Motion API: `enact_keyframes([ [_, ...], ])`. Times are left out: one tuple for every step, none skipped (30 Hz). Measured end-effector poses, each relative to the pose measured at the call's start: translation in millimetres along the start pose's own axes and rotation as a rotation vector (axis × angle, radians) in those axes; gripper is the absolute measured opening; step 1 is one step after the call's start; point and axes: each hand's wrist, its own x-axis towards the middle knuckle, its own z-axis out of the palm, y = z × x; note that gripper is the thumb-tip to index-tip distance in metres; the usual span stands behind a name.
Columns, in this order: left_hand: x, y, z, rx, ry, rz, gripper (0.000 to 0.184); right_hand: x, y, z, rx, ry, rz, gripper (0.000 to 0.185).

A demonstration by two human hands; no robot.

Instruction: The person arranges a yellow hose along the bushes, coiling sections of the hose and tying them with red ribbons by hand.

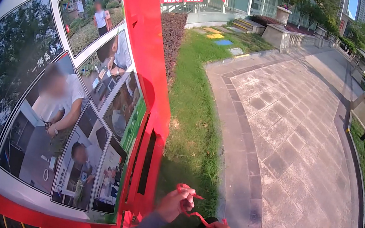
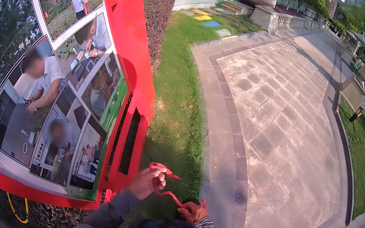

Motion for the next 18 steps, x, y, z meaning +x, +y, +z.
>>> enact_keyframes([
  [17,14,3,-0.038,0.036,-0.001,0.023,22,7,-2,0.049,-0.086,0.085,0.036],
  [34,27,2,-0.035,0.059,0.005,0.023,46,3,-4,0.097,-0.175,0.173,0.037],
  [53,39,0,-0.03,0.048,0.032,0.022,67,-1,-10,0.093,-0.195,0.147,0.039],
  [72,51,-3,-0.024,0.034,0.056,0.02,93,5,-9,0.102,-0.211,0.141,0.039],
  [91,64,-3,0.009,0.081,0.056,0.019,121,16,-11,0.031,-0.221,0.031,0.039],
  [113,77,-11,0.016,0.093,0.061,0.019,151,24,-12,-0.04,-0.225,-0.082,0.04],
  [136,90,-20,0.07,0.061,0.067,0.019,178,4,-27,0.035,-0.241,0.0,0.04],
  [160,104,-28,0.126,0.029,0.072,0.019,207,14,-25,0.045,-0.244,-0.012,0.04],
  [191,125,-31,0.146,0.025,0.087,0.019,246,30,-26,0.032,-0.194,-0.078,0.036],
  [215,143,-34,0.199,0.039,0.1,0.019,277,36,-25,0.027,-0.15,-0.133,0.033],
  [228,157,-40,0.251,0.067,0.095,0.019,303,18,-30,0.055,-0.156,-0.131,0.033],
  [241,174,-46,0.302,0.091,0.094,0.02,336,0,-42,0.06,-0.236,-0.098,0.031],
  [255,192,-54,0.383,0.105,0.091,0.021,374,-19,-57,0.053,-0.306,-0.075,0.03],
  [265,211,-56,0.384,0.113,0.091,0.021,401,-35,-62,0.057,-0.312,-0.078,0.03],
  [271,227,-56,0.394,0.158,0.101,0.022,425,-50,-63,0.117,-0.289,-0.164,0.028],
  [279,242,-55,0.405,0.2,0.119,0.023,449,-66,-67,0.174,-0.262,-0.256,0.027],
  [286,256,-59,0.418,0.201,0.128,0.022,473,-82,-73,0.168,-0.271,-0.268,0.027],
  [295,264,-64,0.422,0.207,0.141,0.022,498,-97,-77,0.175,-0.285,-0.335,0.026],
])
